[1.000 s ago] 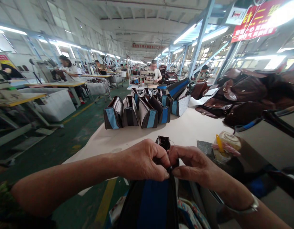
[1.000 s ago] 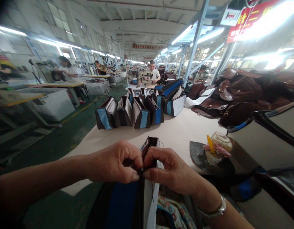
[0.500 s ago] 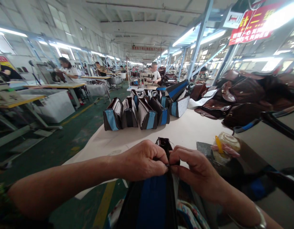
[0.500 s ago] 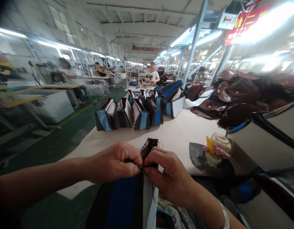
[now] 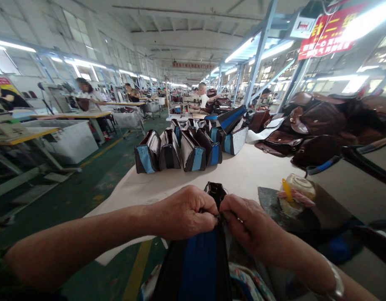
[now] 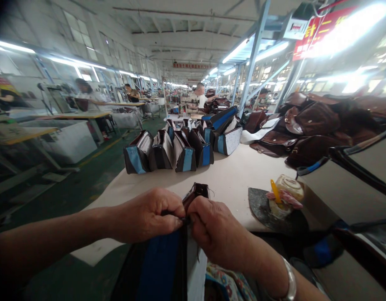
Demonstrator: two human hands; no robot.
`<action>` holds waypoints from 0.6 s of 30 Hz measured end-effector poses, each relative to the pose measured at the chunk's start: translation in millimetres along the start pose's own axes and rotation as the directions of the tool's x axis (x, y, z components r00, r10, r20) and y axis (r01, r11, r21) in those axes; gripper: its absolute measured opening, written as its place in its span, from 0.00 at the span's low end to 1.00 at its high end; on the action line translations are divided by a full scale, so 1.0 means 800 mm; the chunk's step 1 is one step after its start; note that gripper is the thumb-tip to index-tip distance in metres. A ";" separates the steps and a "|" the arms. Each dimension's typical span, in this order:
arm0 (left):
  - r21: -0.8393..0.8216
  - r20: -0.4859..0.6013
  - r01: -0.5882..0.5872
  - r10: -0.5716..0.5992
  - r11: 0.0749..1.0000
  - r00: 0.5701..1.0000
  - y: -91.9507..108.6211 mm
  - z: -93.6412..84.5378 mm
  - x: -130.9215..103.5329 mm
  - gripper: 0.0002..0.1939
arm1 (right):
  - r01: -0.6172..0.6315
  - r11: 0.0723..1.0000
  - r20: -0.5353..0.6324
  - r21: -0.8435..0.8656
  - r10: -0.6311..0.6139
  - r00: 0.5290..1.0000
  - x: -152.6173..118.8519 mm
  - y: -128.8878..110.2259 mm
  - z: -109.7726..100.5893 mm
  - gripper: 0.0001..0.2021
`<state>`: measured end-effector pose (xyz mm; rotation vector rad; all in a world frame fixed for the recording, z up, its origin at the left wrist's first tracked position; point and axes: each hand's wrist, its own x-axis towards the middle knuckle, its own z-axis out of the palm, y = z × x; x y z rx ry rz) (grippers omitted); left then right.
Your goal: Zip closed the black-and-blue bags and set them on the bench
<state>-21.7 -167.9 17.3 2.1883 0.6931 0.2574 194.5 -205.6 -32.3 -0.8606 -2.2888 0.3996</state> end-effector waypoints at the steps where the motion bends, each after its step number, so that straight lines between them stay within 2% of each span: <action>1: -0.013 0.009 0.005 -0.005 1.000 1.000 0.000 0.000 0.000 0.10 | -0.031 0.997 0.033 0.076 0.029 0.999 0.002 0.000 -0.004 0.08; 4: -0.031 0.019 0.013 -0.013 0.999 1.000 0.001 -0.001 -0.002 0.10 | -0.128 0.958 0.123 0.257 0.099 0.987 0.004 0.000 -0.017 0.10; 7: -0.033 0.019 0.023 -0.022 0.999 1.000 0.000 -0.003 -0.003 0.09 | -0.168 0.925 0.175 0.340 0.113 0.978 0.004 -0.001 -0.024 0.08; 10: -0.032 0.014 0.039 -0.039 0.999 0.999 -0.002 -0.003 -0.004 0.08 | -0.106 0.932 0.148 0.346 0.058 0.987 0.003 0.000 -0.023 0.02; 14: -0.012 0.007 0.042 -0.042 0.999 0.999 -0.006 -0.002 -0.006 0.09 | -0.063 0.950 0.146 0.307 0.019 0.989 0.005 0.001 -0.017 0.04; 18: 0.001 -0.005 0.051 -0.051 0.999 0.999 -0.007 -0.001 -0.007 0.09 | -0.089 0.970 0.145 0.224 0.057 0.988 0.009 0.001 -0.009 0.06</action>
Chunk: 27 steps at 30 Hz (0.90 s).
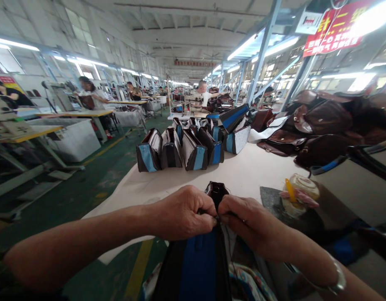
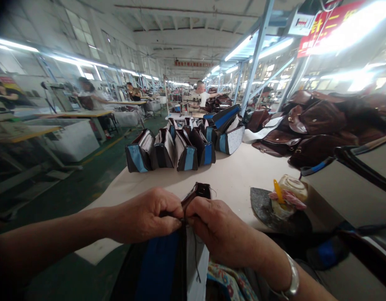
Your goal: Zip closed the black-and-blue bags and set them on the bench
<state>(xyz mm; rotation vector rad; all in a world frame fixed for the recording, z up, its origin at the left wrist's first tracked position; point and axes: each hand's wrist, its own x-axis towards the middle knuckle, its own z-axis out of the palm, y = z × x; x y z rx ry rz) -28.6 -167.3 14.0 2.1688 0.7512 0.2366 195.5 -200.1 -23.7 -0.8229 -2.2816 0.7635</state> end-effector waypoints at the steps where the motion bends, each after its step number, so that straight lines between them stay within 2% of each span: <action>1: 0.005 0.000 -0.002 0.002 1.000 1.000 0.000 0.000 0.000 0.09 | -0.028 1.000 -0.012 0.013 0.028 1.000 0.001 0.001 0.002 0.07; 4: 0.027 0.012 -0.014 0.014 1.000 1.000 0.000 -0.001 0.000 0.09 | -0.122 0.974 -0.013 0.192 0.127 0.992 0.002 0.005 0.006 0.08; 7: 0.057 0.014 -0.034 0.033 0.998 0.999 -0.002 -0.002 -0.003 0.10 | -0.148 0.914 0.019 0.378 0.153 0.988 0.002 0.009 0.009 0.11; 10: 0.088 -0.001 -0.033 0.033 0.996 0.999 -0.004 -0.001 -0.005 0.11 | -0.149 0.899 0.033 0.411 0.149 0.988 0.003 0.009 0.011 0.10; 13: 0.142 -0.017 -0.061 0.064 0.988 0.998 -0.004 0.001 -0.007 0.10 | -0.142 0.917 0.015 0.372 0.147 0.989 0.006 0.004 0.014 0.06; 15: 0.197 -0.027 -0.097 0.104 0.976 0.994 -0.004 0.003 -0.007 0.10 | -0.095 0.947 -0.042 0.307 0.113 0.993 0.009 0.001 0.017 0.07; 18: 0.226 -0.048 -0.112 0.126 0.968 0.991 -0.003 0.004 -0.010 0.08 | 0.036 0.989 -0.130 0.144 -0.017 0.991 0.007 -0.002 0.021 0.09; 21: 0.105 -0.046 -0.070 0.075 0.992 0.996 -0.003 0.001 -0.012 0.08 | 0.165 0.985 -0.151 -0.053 -0.171 0.974 -0.002 0.001 0.024 0.08; 24: -0.114 0.018 0.063 -0.062 0.991 0.998 -0.002 -0.006 -0.012 0.20 | 0.263 0.918 -0.115 -0.297 -0.308 0.944 -0.013 0.002 0.025 0.10; 27: -0.180 0.102 0.136 -0.119 0.974 0.988 -0.004 -0.011 -0.007 0.25 | 0.337 0.794 -0.016 -0.506 -0.399 0.917 -0.019 -0.003 0.023 0.10</action>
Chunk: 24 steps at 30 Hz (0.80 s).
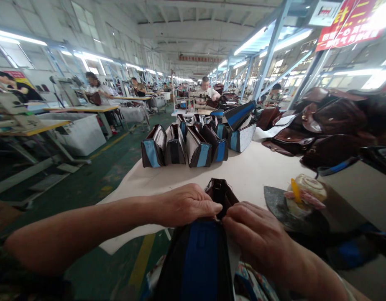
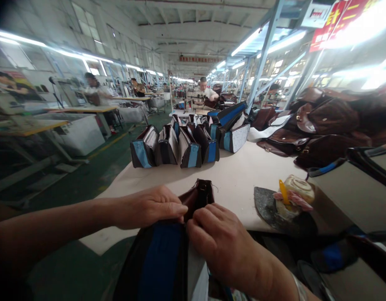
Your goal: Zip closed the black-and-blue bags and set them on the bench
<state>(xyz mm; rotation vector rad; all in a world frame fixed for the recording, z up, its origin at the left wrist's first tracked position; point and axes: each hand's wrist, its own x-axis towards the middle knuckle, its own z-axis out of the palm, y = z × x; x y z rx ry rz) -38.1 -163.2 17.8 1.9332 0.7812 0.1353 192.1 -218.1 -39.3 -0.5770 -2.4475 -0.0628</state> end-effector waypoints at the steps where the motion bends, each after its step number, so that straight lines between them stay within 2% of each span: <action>1: 0.011 0.035 -0.003 0.002 1.000 0.999 -0.001 -0.001 0.002 0.25 | 0.037 0.998 0.026 -0.050 -0.036 0.999 0.000 -0.002 -0.002 0.10; 3: 0.058 0.090 -0.030 0.024 0.998 0.996 -0.003 -0.002 0.005 0.23 | 0.096 0.989 0.076 -0.113 -0.088 0.993 -0.001 -0.007 -0.004 0.09; 5: 0.126 0.101 -0.071 0.059 0.989 0.993 -0.005 -0.002 0.006 0.19 | 0.085 0.992 0.078 -0.096 -0.078 0.994 -0.004 -0.009 -0.002 0.10; 6: 0.162 0.094 -0.091 0.076 0.983 0.993 -0.005 -0.001 0.005 0.18 | 0.028 0.999 0.049 -0.031 -0.027 0.998 -0.006 -0.009 -0.001 0.10; 8: 0.212 0.081 -0.126 0.111 0.969 0.991 -0.003 0.002 0.003 0.16 | -0.171 0.965 -0.028 0.198 0.180 0.983 -0.008 -0.007 0.000 0.10; 10: 0.244 0.077 -0.171 0.157 0.955 0.985 0.001 0.004 0.001 0.16 | -0.359 0.834 -0.011 0.420 0.401 0.916 -0.005 -0.002 -0.003 0.09; 11: 0.262 0.079 -0.198 0.183 0.945 0.980 0.003 0.006 0.000 0.17 | -0.414 0.774 0.044 0.478 0.450 0.892 -0.001 0.001 -0.007 0.09; 12: 0.284 0.080 -0.222 0.207 0.933 0.975 0.005 0.007 0.000 0.17 | -0.448 0.738 0.121 0.504 0.453 0.883 0.004 0.004 -0.011 0.09; 15: 0.330 0.070 -0.259 0.250 0.908 0.966 0.008 0.010 0.001 0.17 | -0.435 0.722 0.304 0.538 0.316 0.899 0.020 0.010 -0.021 0.12; 18: 0.286 0.065 -0.257 0.249 0.923 0.966 0.003 0.009 0.002 0.16 | -0.363 0.747 0.272 0.557 0.249 0.930 0.027 0.010 -0.019 0.13; 20: 0.178 0.068 -0.196 0.187 0.964 0.980 -0.003 0.004 0.001 0.19 | -0.337 0.764 0.228 0.550 0.252 0.941 0.024 0.008 -0.013 0.13; 24: -0.056 0.094 -0.096 0.101 0.994 0.990 -0.007 -0.012 -0.004 0.31 | -0.381 0.717 0.243 0.584 0.294 0.924 0.016 0.006 -0.010 0.15</action>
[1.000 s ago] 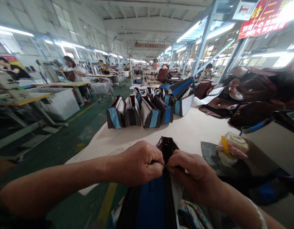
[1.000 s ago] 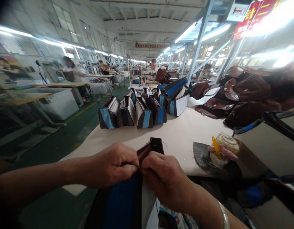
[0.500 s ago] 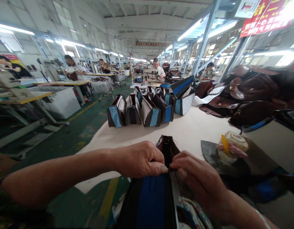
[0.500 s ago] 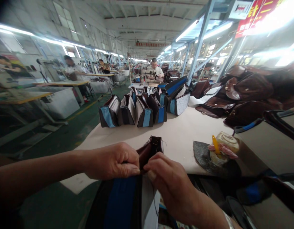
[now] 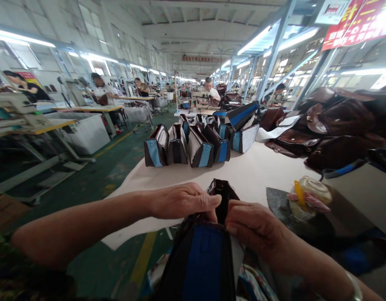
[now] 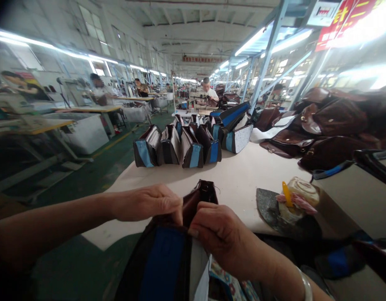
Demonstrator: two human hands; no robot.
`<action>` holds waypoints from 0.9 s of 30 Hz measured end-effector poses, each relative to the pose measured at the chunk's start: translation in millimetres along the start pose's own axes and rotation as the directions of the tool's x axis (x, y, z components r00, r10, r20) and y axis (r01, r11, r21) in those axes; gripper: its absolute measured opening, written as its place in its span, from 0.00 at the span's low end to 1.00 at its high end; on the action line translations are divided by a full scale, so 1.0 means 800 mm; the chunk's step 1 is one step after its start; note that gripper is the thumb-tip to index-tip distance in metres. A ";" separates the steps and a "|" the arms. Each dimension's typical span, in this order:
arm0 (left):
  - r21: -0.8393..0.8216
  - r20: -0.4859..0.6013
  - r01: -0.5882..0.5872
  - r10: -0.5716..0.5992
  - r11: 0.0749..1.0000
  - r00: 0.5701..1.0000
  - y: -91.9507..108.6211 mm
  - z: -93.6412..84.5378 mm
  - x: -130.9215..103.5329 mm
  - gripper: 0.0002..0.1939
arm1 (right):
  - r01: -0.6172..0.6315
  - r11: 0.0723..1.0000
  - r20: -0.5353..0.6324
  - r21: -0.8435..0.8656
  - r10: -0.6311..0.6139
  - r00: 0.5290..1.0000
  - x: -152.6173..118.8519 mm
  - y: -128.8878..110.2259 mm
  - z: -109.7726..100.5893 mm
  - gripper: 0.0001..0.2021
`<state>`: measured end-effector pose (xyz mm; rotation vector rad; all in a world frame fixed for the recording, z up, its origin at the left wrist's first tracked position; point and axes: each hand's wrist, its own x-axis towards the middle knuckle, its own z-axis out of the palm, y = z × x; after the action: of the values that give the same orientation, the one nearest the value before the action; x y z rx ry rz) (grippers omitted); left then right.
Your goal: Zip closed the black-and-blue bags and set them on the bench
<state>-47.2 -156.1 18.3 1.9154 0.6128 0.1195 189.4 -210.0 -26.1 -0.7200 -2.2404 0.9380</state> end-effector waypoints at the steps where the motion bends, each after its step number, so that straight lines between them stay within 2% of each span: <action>1: -0.013 0.010 0.001 -0.001 1.000 1.000 0.001 -0.003 -0.001 0.32 | -0.017 1.000 0.005 0.018 0.017 1.000 -0.001 0.000 -0.001 0.16; 4: 0.079 0.044 0.002 -0.006 0.997 0.999 0.005 -0.009 -0.003 0.24 | -0.082 0.995 0.026 0.062 0.080 0.996 -0.004 -0.002 -0.005 0.18; 7: 0.209 0.078 -0.050 0.035 0.977 0.996 0.008 -0.007 -0.003 0.14 | -0.141 0.983 0.068 0.116 0.134 0.989 -0.004 -0.001 -0.012 0.18; 10: 0.167 0.081 -0.058 0.045 0.984 0.996 0.010 -0.001 -0.002 0.10 | -0.181 0.973 0.028 0.145 0.178 0.984 -0.005 0.006 -0.019 0.15; 12: 0.101 0.048 0.007 -0.011 0.995 0.999 0.010 0.003 -0.002 0.15 | -0.168 0.978 -0.066 0.119 0.177 0.982 -0.006 0.011 -0.019 0.11; 15: 0.058 0.016 0.079 -0.080 0.995 0.997 0.009 0.007 -0.002 0.22 | -0.045 0.999 -0.201 -0.020 0.040 0.979 -0.011 0.017 -0.011 0.05; 19: 0.066 -0.019 0.047 -0.045 0.997 0.999 0.007 0.008 0.000 0.19 | 0.152 0.933 -0.314 -0.326 -0.259 0.914 -0.018 0.015 0.009 0.12; 22: 0.066 -0.007 0.029 -0.029 0.997 1.000 0.005 0.009 0.001 0.17 | 0.212 0.816 -0.263 -0.538 -0.401 0.877 -0.020 0.011 0.018 0.13; 27: 0.079 0.001 -0.003 0.003 0.997 1.000 0.006 0.007 0.000 0.17 | 0.236 0.675 -0.155 -0.699 -0.465 0.871 -0.017 0.010 0.021 0.12</action>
<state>-43.3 -162.0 19.8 1.9929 0.6224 0.0978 188.6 -221.7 -46.0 -0.6206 -2.2699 -0.2095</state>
